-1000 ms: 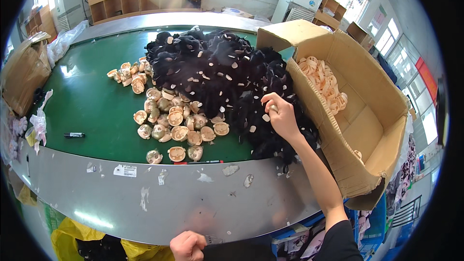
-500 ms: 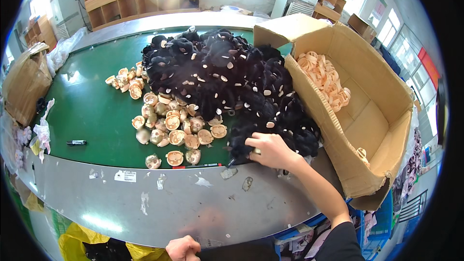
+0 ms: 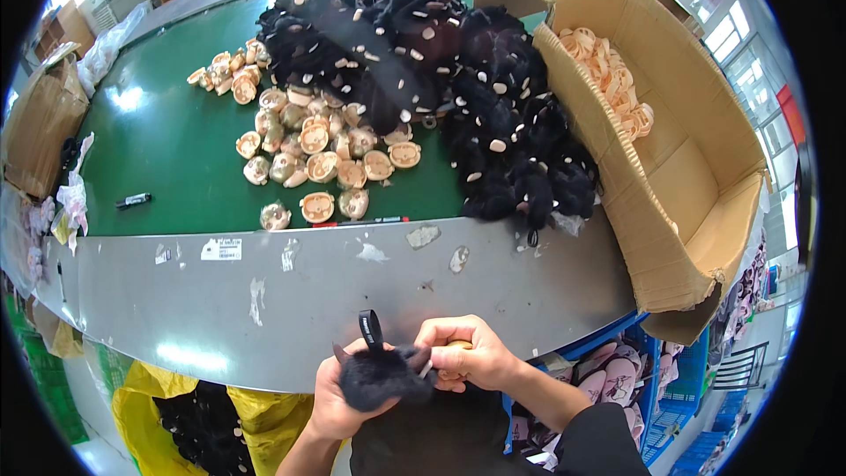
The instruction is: The person repeatedly picks a black fuzzy keychain and a round beige plastic piece from a table, inserts the plastic piece into the keychain, and places the assembled unit into a cardboard box. The process is repeated continuously throughout the clip.
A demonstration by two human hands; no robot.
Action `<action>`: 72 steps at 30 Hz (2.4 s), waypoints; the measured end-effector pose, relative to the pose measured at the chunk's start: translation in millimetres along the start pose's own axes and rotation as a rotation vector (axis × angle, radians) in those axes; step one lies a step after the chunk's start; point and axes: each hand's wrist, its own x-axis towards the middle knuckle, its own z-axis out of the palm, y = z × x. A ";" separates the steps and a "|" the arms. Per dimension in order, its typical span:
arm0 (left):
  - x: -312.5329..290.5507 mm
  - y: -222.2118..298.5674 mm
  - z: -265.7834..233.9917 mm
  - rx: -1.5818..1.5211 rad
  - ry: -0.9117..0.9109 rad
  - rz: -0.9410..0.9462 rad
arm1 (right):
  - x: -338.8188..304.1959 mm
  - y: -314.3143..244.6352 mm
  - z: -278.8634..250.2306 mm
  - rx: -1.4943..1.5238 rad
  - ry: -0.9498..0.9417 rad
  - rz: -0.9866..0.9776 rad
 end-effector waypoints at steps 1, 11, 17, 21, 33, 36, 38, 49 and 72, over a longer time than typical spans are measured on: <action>-10.9 -13.0 -12.1 -0.185 -0.009 -0.021 | 1.5 9.6 0.1 0.002 0.045 -0.074; -12.9 1.9 19.1 -0.040 0.245 -0.132 | -10.8 51.0 -0.5 -0.612 0.286 -0.603; -18.0 -3.8 14.7 -0.122 0.215 -0.179 | -5.9 38.0 17.9 -0.789 0.353 -0.603; -22.4 -0.3 14.8 -0.180 0.175 -0.152 | -6.3 39.8 17.1 -0.804 0.380 -0.618; -27.4 -6.4 12.8 -0.080 0.200 -0.192 | -8.9 40.8 25.6 -0.843 0.373 -0.726; -33.9 -5.9 14.7 -0.020 0.186 -0.238 | -8.3 40.5 23.2 -0.721 0.261 -0.700; -36.1 -9.3 12.4 -0.065 0.199 -0.244 | -8.7 39.0 24.4 -0.681 0.235 -0.680; -30.2 -3.9 24.5 -0.112 0.302 -0.226 | -6.1 41.1 22.3 -0.551 0.266 -0.420; -39.1 -13.9 20.8 -0.173 0.236 -0.127 | -6.3 47.3 19.9 -0.756 0.297 -0.580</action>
